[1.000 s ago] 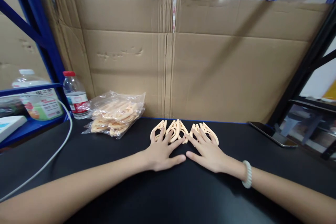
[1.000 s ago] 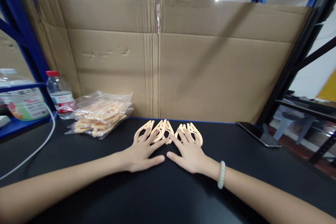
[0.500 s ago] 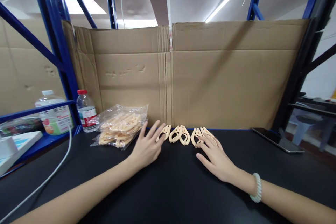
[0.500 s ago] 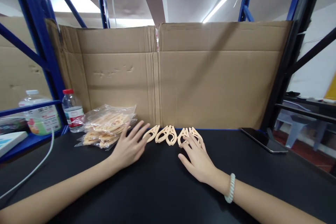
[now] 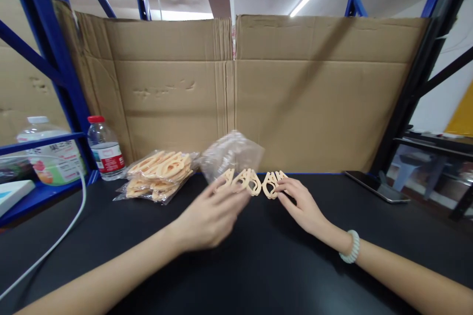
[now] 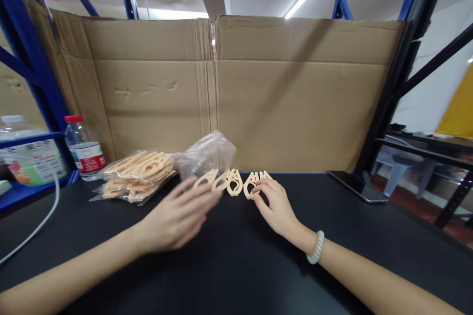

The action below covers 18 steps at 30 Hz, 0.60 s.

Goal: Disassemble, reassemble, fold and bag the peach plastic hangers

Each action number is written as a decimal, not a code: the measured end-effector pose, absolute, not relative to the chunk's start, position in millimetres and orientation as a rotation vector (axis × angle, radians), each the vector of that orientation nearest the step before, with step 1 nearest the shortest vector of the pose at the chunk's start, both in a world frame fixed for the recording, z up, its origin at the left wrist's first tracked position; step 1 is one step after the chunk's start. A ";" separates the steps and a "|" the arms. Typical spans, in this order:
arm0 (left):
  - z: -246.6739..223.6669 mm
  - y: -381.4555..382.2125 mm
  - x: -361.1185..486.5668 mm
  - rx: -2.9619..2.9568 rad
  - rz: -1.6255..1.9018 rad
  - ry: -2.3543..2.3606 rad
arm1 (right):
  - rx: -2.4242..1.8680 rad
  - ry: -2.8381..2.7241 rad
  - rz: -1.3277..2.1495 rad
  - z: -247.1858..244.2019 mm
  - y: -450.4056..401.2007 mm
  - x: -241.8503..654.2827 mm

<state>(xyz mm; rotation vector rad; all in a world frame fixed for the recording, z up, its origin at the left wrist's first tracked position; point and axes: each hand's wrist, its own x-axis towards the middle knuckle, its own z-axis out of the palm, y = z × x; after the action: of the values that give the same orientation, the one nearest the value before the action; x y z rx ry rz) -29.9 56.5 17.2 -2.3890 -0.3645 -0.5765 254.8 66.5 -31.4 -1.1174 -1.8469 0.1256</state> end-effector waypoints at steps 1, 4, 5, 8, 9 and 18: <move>15.4 46.5 -22.8 -2.482 -0.545 -0.151 | -1.077 -1.739 0.179 -29.9 67.3 257.3; 7.8 24.3 -8.3 -2.643 -0.556 0.114 | -1.019 -1.485 0.329 -26.2 69.3 265.6; 5.4 20.2 -6.0 -2.677 -0.564 0.141 | -1.023 -1.430 0.368 -25.7 70.6 268.5; 0.5 15.6 -3.9 -2.730 -0.602 0.135 | -1.040 -1.261 0.467 -26.2 79.3 278.0; -0.4 15.3 -4.0 -2.729 -0.616 0.124 | -1.044 -1.208 0.489 -26.2 83.6 282.1; -1.9 -2.1 -0.3 -2.582 -0.593 -0.014 | -1.099 -0.985 0.587 -5.7 102.6 338.5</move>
<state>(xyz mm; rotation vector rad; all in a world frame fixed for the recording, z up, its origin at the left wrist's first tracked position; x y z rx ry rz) -0.3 -2.1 -1.9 -2.5824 -0.0144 -0.5926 338.5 102.6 -5.7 -1.0993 -0.9848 0.5874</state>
